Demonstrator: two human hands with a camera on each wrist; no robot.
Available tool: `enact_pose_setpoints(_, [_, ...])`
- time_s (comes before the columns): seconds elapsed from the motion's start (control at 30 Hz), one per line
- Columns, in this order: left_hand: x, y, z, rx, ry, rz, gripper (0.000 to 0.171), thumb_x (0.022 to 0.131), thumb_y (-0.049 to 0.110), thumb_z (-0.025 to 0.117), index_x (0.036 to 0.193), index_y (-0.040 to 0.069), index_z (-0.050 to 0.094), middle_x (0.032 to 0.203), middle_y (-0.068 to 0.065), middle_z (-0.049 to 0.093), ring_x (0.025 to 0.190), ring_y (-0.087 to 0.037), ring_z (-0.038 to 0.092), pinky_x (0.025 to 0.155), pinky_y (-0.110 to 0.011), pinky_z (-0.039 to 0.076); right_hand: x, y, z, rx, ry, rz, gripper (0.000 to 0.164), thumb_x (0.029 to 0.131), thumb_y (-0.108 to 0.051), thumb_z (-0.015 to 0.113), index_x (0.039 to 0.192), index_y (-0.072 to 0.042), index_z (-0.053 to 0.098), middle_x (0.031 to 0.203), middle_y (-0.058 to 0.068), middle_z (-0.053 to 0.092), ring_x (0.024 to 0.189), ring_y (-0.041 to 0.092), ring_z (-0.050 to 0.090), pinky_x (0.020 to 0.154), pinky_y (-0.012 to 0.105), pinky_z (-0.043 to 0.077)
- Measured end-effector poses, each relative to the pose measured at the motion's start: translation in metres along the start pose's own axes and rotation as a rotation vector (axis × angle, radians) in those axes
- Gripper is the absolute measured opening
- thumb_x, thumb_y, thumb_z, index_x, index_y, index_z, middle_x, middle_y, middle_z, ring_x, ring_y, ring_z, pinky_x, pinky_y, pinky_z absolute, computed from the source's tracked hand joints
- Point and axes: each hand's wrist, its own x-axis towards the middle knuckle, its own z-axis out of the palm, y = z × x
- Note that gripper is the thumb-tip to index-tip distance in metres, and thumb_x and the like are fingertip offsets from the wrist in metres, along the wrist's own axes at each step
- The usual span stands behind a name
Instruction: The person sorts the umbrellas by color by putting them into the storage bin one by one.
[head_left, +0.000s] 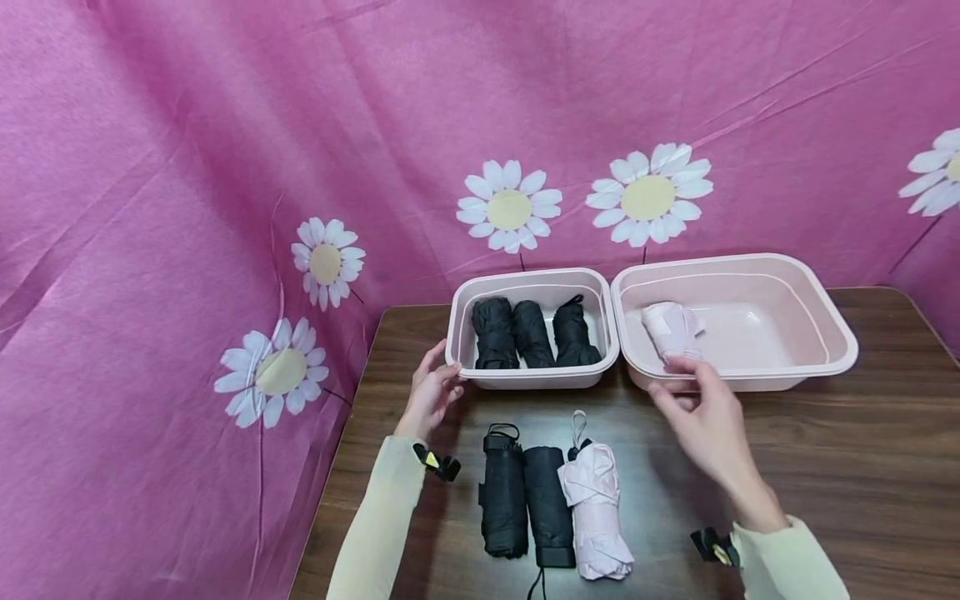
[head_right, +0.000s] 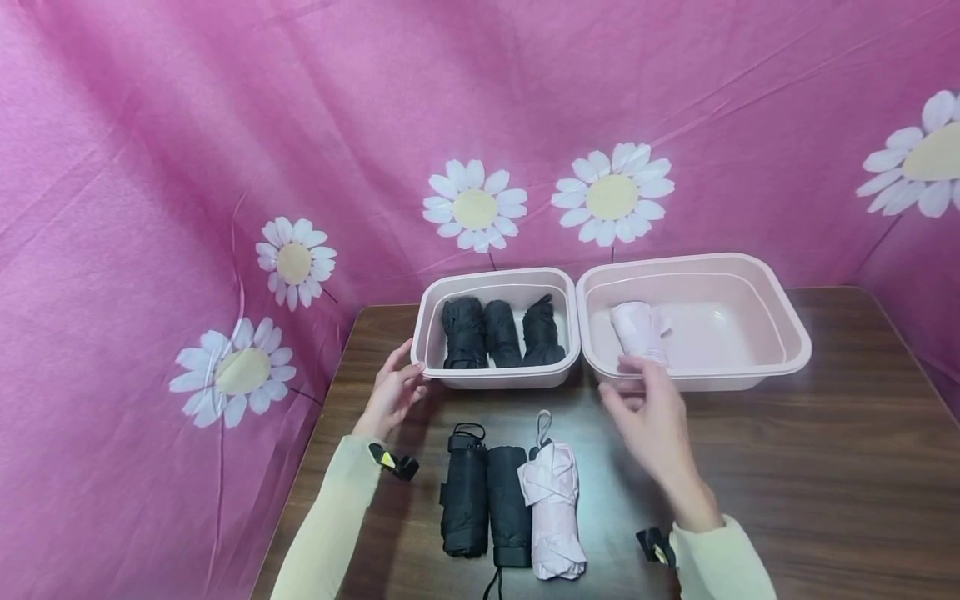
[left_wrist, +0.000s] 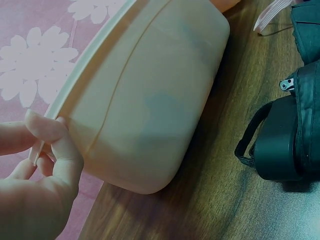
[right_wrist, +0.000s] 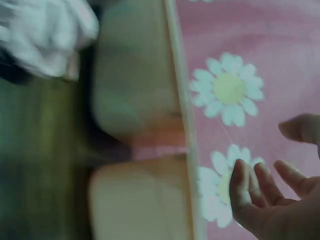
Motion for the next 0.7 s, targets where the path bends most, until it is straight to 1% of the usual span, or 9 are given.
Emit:
enact_pose_setpoints(0.07, [0.0,0.0,0.0,0.002,-0.004,0.001,0.059,0.09,-0.001,0.056,0.143,0.023,0.044,0.11,-0.013,0.052,0.068,-0.009,0.058,0.056,-0.019,0.047,-0.012,0.007,0.009,-0.053,-0.084,-0.018,0.049,0.088,-0.018,0.07,0.129,0.0,0.051,0.11,0.018,0.06,0.08,0.006,0.059,0.064,0.014,0.05])
enact_pose_setpoints(0.17, [-0.001,0.001,0.0,0.003,-0.008,0.0,0.06,0.09,-0.001,0.056,0.144,0.022,0.043,0.108,-0.012,0.053,0.067,-0.009,0.057,0.056,-0.019,0.047,-0.033,0.017,0.025,-0.107,-0.189,-0.026,0.059,0.085,-0.021,0.073,0.132,0.003,0.047,0.108,0.02,0.056,0.086,0.021,0.057,0.066,0.022,0.05])
enact_pose_setpoints(0.27, [-0.001,0.001,0.0,0.006,-0.011,-0.001,0.06,0.09,0.0,0.056,0.144,0.022,0.042,0.104,-0.009,0.054,0.067,-0.008,0.057,0.056,-0.019,0.046,-0.055,0.027,0.042,-0.148,-0.274,-0.003,0.069,0.081,-0.026,0.076,0.134,0.003,0.044,0.108,0.019,0.055,0.089,0.025,0.056,0.068,0.028,0.048])
enact_pose_setpoints(0.33, [-0.001,0.001,-0.001,0.002,-0.012,-0.004,0.06,0.09,0.0,0.057,0.144,0.022,0.043,0.102,-0.008,0.054,0.067,-0.009,0.057,0.055,-0.019,0.046,-0.069,0.031,0.051,-0.165,-0.318,0.035,0.074,0.078,-0.029,0.078,0.136,0.002,0.043,0.112,0.02,0.055,0.091,0.025,0.056,0.07,0.031,0.047])
enact_pose_setpoints(0.4, [-0.001,0.001,-0.001,-0.004,-0.014,-0.006,0.06,0.09,0.0,0.057,0.144,0.022,0.042,0.102,-0.007,0.054,0.067,-0.009,0.058,0.055,-0.019,0.047,-0.081,0.034,0.058,-0.17,-0.346,0.071,0.078,0.077,-0.033,0.079,0.136,0.001,0.042,0.115,0.021,0.054,0.091,0.024,0.058,0.07,0.032,0.047])
enact_pose_setpoints(0.5, [0.0,0.001,-0.001,-0.01,-0.016,-0.011,0.06,0.09,0.0,0.057,0.144,0.022,0.042,0.105,-0.008,0.054,0.068,-0.01,0.058,0.056,-0.02,0.047,-0.096,0.037,0.064,-0.173,-0.363,0.12,0.082,0.075,-0.037,0.08,0.136,0.001,0.04,0.119,0.02,0.054,0.093,0.024,0.058,0.073,0.033,0.048])
enact_pose_setpoints(0.6, [0.0,0.001,-0.001,-0.008,-0.017,-0.013,0.06,0.091,0.0,0.056,0.145,0.022,0.041,0.109,-0.009,0.052,0.069,-0.011,0.058,0.057,-0.021,0.047,-0.107,0.038,0.069,-0.183,-0.369,0.142,0.088,0.074,-0.041,0.08,0.138,0.002,0.037,0.123,0.022,0.052,0.101,0.03,0.058,0.081,0.041,0.05])
enact_pose_setpoints(0.7, [0.0,0.001,-0.001,-0.005,-0.02,-0.012,0.06,0.091,0.001,0.056,0.145,0.022,0.041,0.108,-0.008,0.052,0.07,-0.011,0.058,0.057,-0.021,0.047,-0.115,0.038,0.073,-0.197,-0.393,0.159,0.095,0.074,-0.043,0.08,0.141,0.005,0.032,0.128,0.028,0.048,0.113,0.039,0.054,0.091,0.052,0.047])
